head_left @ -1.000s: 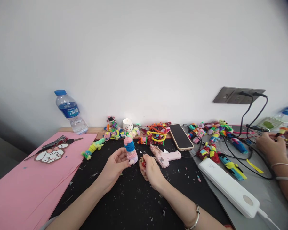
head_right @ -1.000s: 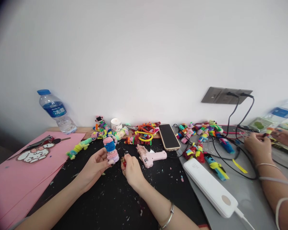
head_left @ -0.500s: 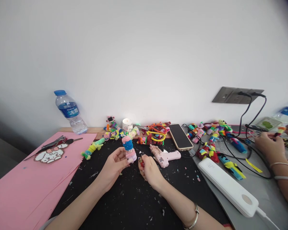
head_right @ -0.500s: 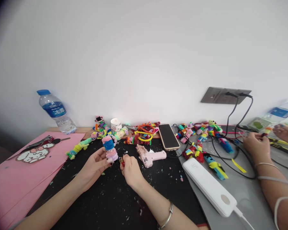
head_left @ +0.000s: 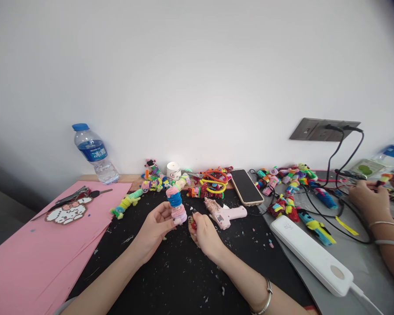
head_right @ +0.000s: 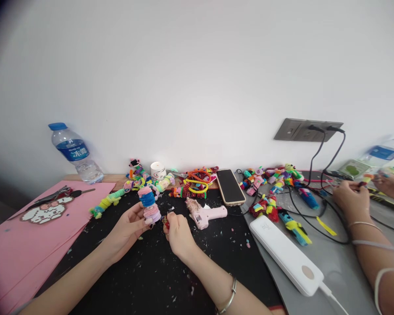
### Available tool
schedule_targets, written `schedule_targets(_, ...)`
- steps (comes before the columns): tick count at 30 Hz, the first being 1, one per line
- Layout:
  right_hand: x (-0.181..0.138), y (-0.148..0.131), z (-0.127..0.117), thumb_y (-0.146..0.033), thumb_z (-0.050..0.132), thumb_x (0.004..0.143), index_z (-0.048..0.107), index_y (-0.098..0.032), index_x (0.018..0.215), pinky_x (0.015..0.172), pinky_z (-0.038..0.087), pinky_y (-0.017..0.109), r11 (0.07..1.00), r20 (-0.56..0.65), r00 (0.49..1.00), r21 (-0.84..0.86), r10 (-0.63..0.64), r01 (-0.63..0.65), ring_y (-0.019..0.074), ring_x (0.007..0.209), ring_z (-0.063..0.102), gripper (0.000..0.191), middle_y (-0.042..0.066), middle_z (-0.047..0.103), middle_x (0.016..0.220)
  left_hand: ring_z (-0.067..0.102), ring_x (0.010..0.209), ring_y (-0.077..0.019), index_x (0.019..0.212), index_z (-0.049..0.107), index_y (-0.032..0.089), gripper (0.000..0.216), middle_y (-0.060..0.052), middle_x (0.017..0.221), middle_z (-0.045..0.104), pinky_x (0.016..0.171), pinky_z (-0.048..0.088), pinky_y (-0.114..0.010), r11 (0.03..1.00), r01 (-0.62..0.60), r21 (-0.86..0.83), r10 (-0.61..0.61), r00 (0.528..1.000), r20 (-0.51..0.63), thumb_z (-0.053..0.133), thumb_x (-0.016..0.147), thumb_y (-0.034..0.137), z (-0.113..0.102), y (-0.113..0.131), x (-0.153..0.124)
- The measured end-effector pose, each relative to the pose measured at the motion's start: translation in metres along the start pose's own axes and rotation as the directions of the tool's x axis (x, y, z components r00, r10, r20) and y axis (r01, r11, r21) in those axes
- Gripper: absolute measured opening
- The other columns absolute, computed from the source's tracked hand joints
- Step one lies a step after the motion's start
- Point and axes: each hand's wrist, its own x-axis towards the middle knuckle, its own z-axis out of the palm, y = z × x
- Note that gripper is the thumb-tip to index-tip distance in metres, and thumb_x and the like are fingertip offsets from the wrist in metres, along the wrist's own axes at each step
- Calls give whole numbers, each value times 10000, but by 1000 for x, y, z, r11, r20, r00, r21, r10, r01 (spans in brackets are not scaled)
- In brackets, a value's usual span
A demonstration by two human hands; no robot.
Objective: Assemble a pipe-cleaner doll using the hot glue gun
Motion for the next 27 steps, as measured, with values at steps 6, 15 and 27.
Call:
schedule_targets(6, 0, 0, 0, -252, 193, 905, 286, -229, 491, 364, 176, 217, 1000, -6, 1000, 4, -13, 13, 83, 334, 193, 424, -73, 220, 369, 562, 795, -129, 966, 619, 200, 345, -26, 896, 625, 646, 430, -217, 1000, -7, 1, 7, 1000, 29, 753, 649, 187, 0, 0, -1)
schedule_targets(15, -1, 1, 0, -229, 204, 896, 283, -226, 484, 366, 172, 216, 1000, 3, 1000, 21, -23, 23, 80, 335, 195, 420, -73, 220, 368, 542, 757, -124, 964, 614, 208, 351, -7, 844, 613, 617, 402, -216, 999, -28, 30, 27, 999, 41, 753, 644, 177, 0, 1, 0)
schedule_targets(27, 2, 8, -5, -405, 148, 923, 287, -218, 493, 351, 135, 215, 996, -5, 1000, 94, 9, -8, 76, 343, 157, 489, -73, 201, 392, 582, 789, -158, 876, 600, 185, 300, -22, 846, 646, 690, 423, -240, 985, -73, 157, 71, 997, 19, 752, 617, 178, 0, -1, 1)
